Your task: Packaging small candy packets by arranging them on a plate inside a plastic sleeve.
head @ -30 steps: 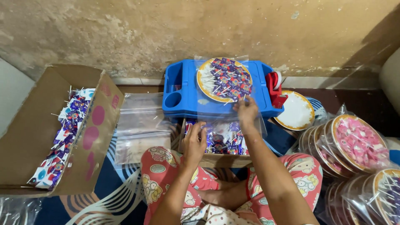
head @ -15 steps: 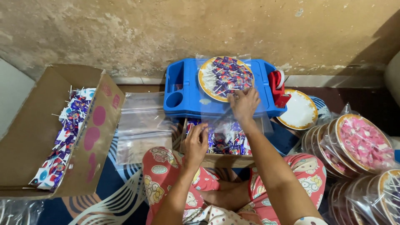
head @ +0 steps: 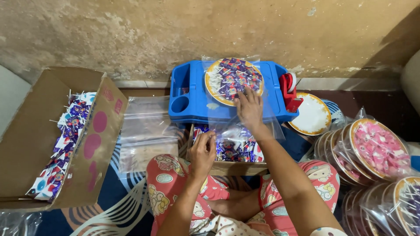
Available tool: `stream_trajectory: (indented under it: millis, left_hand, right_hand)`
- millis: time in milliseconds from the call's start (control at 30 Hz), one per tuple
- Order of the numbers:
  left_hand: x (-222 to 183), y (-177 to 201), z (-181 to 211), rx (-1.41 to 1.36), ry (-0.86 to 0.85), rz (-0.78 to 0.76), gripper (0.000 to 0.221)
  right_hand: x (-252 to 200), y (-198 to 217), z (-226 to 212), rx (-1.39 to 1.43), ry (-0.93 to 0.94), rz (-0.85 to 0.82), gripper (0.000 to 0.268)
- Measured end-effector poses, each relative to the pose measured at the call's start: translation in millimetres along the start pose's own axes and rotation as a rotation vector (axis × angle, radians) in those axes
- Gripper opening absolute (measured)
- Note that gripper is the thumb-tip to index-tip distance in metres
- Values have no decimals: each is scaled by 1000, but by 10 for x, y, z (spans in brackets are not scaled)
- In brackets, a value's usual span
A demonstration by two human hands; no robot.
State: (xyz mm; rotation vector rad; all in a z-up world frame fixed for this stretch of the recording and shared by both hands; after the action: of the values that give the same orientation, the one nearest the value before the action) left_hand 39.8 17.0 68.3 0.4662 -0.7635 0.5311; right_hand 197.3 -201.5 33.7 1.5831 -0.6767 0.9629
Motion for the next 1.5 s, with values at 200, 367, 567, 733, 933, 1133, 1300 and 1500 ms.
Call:
stream_trajectory:
  millis: [200,367,567,733,933,1133,1300,1500]
  left_hand:
    - [24,19,10,29,-19,28,9]
    - [134,44,129,118,-58,44,13]
    - [93,19,-1,183,-54,112,19]
    - [41,37,-57,198,-26,111,22]
    - [2,51,-108,172,33,68,23]
    - [-101,-45,-162,188,77,30,26]
    - [-4,18,49,170,65,28,25]
    - [69,42,-126,-51,158,35,20]
  right_hand:
    - [-180,646,-144,221,-150,-430,41]
    - [-472,1329,-193,261,-23,-430,43]
    - [-748,1836,326,327,-88,-46,7]
    - [-684,2065,340,314,-259,101,48]
    - [-719,1986,444,431,-459,132,61]
    - [-712,1832,451,530,-455,94,70]
    - [-485,1795,373,523,-355,135,81]
    - [-341,1904,514,504,-359,64,36]
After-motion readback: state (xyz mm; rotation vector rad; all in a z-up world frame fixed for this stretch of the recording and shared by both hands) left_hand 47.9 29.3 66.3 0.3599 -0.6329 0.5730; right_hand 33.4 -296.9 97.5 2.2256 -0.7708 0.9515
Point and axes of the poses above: each hand's wrist, its own x-axis towards the middle knuckle, its own y-axis out of the back of the hand, z = x × y, the point moved 10 cm from there along x, towards the middle knuckle, and after that the axes turned 8 degrees about z, right-handed, at the moved point
